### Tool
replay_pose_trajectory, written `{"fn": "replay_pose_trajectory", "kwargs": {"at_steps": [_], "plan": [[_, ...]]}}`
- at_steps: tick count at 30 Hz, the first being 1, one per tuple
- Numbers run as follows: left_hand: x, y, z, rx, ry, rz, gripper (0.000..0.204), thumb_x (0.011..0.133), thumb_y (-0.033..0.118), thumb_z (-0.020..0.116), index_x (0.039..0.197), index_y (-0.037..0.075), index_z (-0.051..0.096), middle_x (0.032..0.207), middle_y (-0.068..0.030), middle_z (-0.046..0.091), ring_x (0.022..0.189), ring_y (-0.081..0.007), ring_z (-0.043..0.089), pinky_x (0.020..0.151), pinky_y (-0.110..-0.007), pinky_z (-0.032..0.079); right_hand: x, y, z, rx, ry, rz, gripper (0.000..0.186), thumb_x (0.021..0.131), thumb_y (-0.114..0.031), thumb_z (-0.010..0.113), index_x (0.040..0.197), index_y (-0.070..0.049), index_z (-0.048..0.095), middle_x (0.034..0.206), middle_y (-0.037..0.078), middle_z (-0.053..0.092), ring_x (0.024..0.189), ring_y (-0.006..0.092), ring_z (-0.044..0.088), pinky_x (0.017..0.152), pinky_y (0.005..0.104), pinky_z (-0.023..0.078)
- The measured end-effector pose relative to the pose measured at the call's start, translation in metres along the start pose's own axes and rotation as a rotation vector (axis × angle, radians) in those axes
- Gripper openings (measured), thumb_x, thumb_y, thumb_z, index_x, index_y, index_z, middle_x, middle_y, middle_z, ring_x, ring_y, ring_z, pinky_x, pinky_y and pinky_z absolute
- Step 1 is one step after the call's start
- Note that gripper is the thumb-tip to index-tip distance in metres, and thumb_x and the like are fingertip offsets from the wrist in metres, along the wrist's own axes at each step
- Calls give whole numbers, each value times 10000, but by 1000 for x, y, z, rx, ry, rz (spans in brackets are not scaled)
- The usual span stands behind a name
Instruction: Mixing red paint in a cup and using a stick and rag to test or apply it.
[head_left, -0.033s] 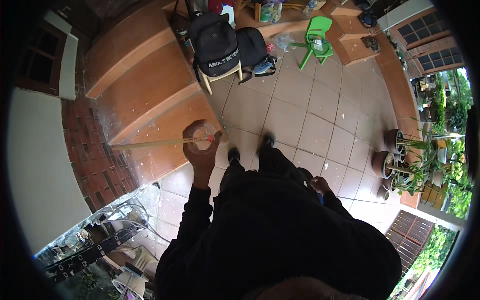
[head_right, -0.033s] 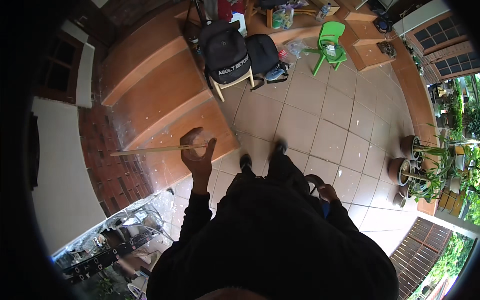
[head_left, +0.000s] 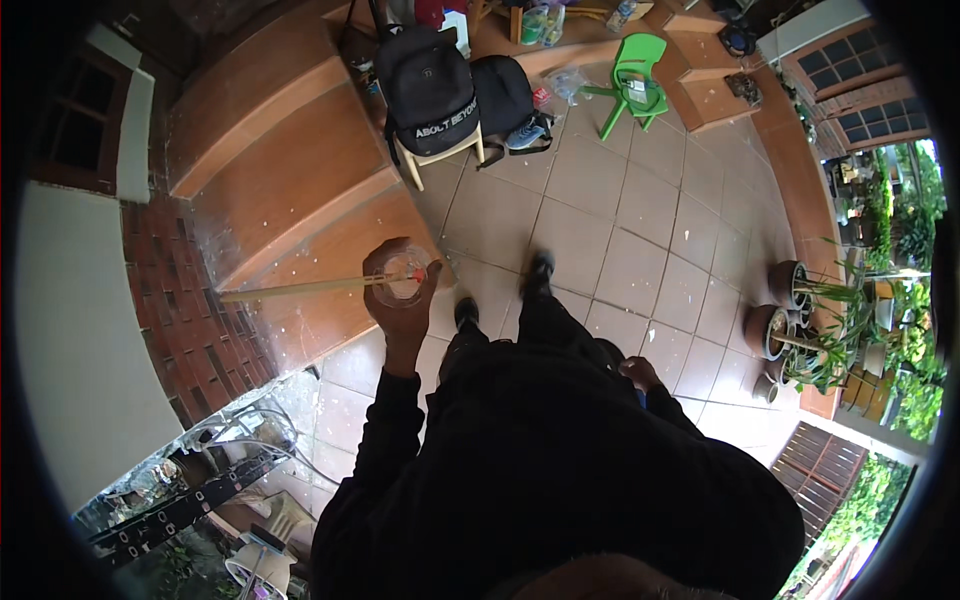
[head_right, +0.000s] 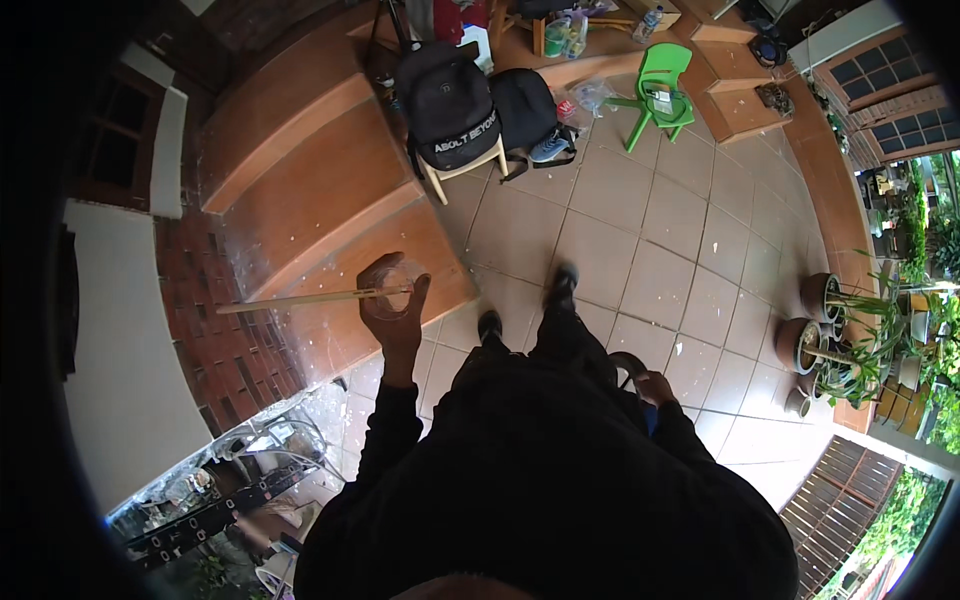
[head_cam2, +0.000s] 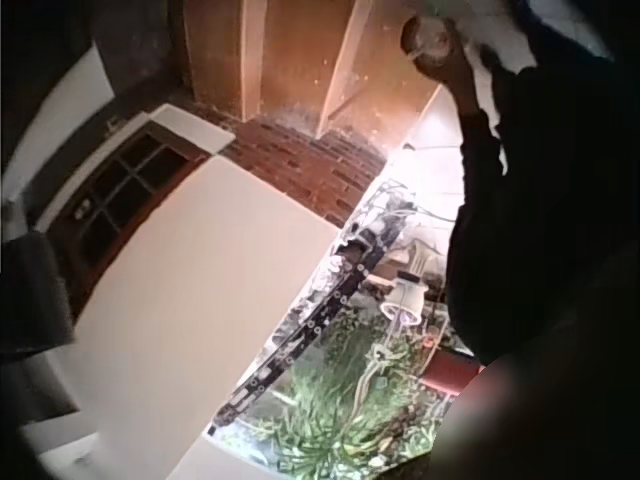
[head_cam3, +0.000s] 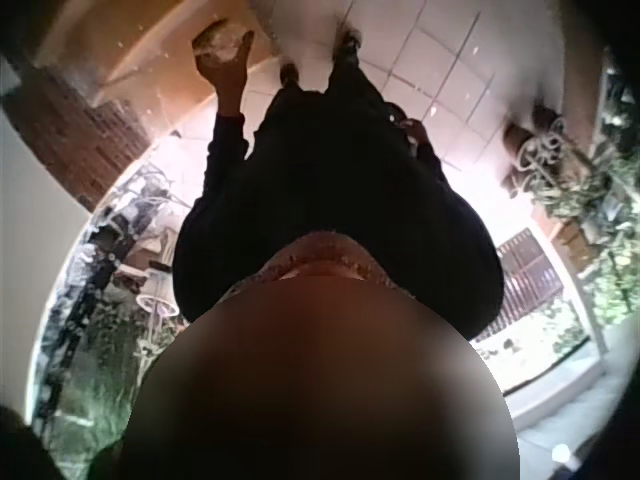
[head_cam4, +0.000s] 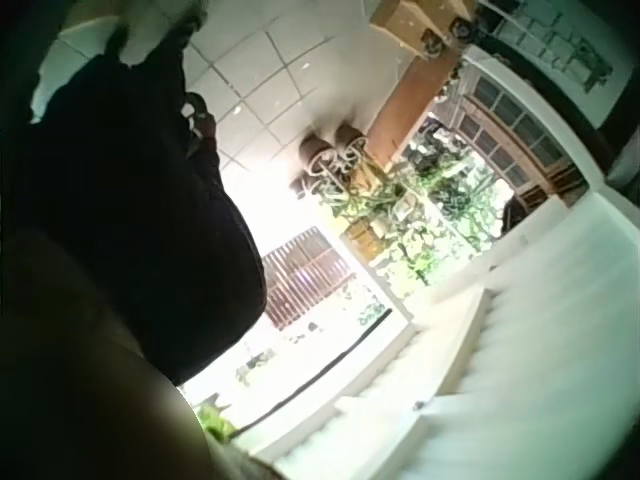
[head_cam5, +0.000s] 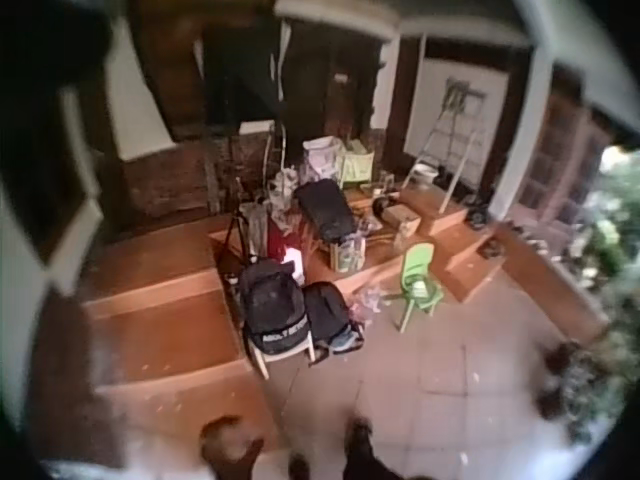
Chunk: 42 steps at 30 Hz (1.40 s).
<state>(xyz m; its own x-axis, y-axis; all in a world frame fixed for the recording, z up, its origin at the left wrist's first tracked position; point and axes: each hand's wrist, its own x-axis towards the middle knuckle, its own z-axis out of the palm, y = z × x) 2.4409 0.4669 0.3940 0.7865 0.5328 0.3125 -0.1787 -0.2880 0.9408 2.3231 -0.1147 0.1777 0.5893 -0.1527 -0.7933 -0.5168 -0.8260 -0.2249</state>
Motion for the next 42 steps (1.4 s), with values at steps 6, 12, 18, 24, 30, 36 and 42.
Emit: {"fn": "replay_pose_trajectory", "kwargs": {"at_steps": [6,12,18,24,30,36,42], "plan": [[65,-21,93,56,90,27,542,788,34,887,1247,33,599,1240,-117,662,1136,-239,630,1033,-399,503,122,-33,-94,-47,-98,-222,333,896,-366,710,959,-47,783,769,108,758,692,250,730,677,403,573],[111,-5,208,87,226,-153,520,796,-13,856,1244,36,597,1273,-116,644,1172,-236,610,1053,-400,492,307,-175,-273,-647,-150,-385,382,888,-440,739,1066,-104,772,1066,172,762,1044,365,720,929,457,572],[155,14,292,175,286,-148,503,797,-24,844,1230,32,594,1276,-124,639,1174,-248,600,1073,-400,477,430,-381,-441,-528,185,-648,334,916,-363,703,1112,-94,725,1125,167,750,1076,382,704,940,491,565],[214,-9,341,78,354,-108,548,772,-25,868,1242,23,590,1255,-115,647,1157,-238,613,1013,-376,495,469,-530,-514,-257,216,-810,275,926,-298,711,1068,-64,734,1018,152,776,973,337,745,864,445,587],[260,-21,386,326,370,15,513,812,-131,766,1248,16,540,1304,-160,602,1208,-268,586,817,-304,668,536,-596,-544,-458,188,-903,338,918,-335,694,1137,-80,731,1003,169,767,973,353,737,911,461,575],[283,-22,487,306,596,-197,446,903,-57,723,1287,22,511,1374,-171,580,1256,-270,573,844,-352,633,677,-654,-581,-501,-10,-941,299,884,-287,673,1083,-76,746,1091,217,745,1096,396,692,1000,475,535],[331,-1,602,334,922,-249,453,923,92,748,1286,26,484,1339,-200,576,1237,-317,561,1009,-468,545,810,-734,-613,-471,223,-1077,150,891,-166,656,958,-65,745,1004,182,755,980,385,713,893,484,565]]}}
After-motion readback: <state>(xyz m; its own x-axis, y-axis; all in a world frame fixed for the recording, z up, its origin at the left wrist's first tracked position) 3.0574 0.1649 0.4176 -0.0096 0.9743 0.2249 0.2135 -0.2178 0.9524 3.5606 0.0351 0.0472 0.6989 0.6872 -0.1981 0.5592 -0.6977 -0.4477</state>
